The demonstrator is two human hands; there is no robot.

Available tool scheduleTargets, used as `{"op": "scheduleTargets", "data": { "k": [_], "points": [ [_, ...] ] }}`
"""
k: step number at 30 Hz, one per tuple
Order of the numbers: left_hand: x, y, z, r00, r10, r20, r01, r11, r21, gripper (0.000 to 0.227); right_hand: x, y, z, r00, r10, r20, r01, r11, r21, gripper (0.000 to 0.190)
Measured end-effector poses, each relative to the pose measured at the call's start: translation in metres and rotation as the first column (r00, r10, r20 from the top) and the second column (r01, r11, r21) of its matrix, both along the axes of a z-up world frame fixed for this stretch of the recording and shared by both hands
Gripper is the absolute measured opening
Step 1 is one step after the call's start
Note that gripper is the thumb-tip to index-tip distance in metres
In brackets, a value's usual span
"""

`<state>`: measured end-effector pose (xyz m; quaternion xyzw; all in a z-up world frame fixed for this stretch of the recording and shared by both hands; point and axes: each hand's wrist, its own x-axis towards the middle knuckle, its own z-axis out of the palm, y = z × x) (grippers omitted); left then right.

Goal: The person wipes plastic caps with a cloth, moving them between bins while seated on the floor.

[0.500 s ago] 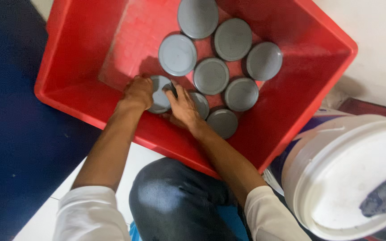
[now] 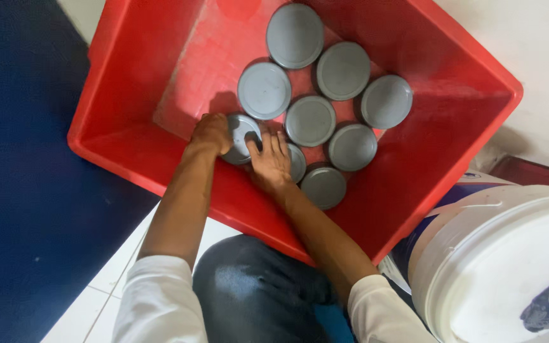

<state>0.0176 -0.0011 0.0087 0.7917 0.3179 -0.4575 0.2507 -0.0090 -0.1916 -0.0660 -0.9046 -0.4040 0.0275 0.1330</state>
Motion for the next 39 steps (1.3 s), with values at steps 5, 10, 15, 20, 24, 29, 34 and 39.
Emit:
{"op": "scheduleTargets", "data": {
  "k": [5,10,15,20,24,29,34,39],
  "points": [
    [0.002,0.003,0.015,0.999,-0.025,0.033,0.026,0.999,-0.031,0.037,0.017,-0.009,0.042,0.969,0.067,-0.237,-0.108,0.981,-0.162,0.043],
    [0.007,-0.012,0.081,0.997,-0.075,-0.006,0.075,0.993,0.091,0.047,0.042,-0.019,0.144,0.886,0.022,-0.464,-0.147,0.961,-0.233,0.072],
    [0.011,-0.031,0.087,0.965,-0.257,0.052,0.241,0.948,0.206,0.054,0.047,-0.051,0.154,0.888,-0.207,-0.411,0.148,0.974,-0.172,0.063],
    [0.024,-0.080,0.189,0.893,-0.372,0.252,0.331,0.924,0.192,0.049,0.062,-0.076,0.177,0.878,-0.260,-0.402,0.267,0.963,-0.038,0.066],
    [0.031,-0.129,0.226,0.769,-0.479,0.424,0.411,0.878,0.246,0.083,0.073,-0.098,0.255,0.883,-0.266,-0.386,0.374,0.896,0.239,0.059],
    [0.024,-0.201,0.332,0.658,-0.468,0.590,0.418,0.879,0.231,0.087,0.087,-0.149,0.316,0.920,-0.273,-0.279,0.377,0.808,0.453,0.063],
    [0.012,-0.280,0.392,0.422,-0.400,0.813,0.446,0.873,0.198,0.079,0.083,-0.230,0.378,0.873,-0.332,-0.356,0.482,0.696,0.532,0.065],
    [0.020,-0.371,0.398,0.314,-0.411,0.856,0.542,0.818,0.194,0.087,0.071,-0.331,0.395,0.810,-0.418,-0.411,0.586,0.585,0.560,0.068]
  ]
}}
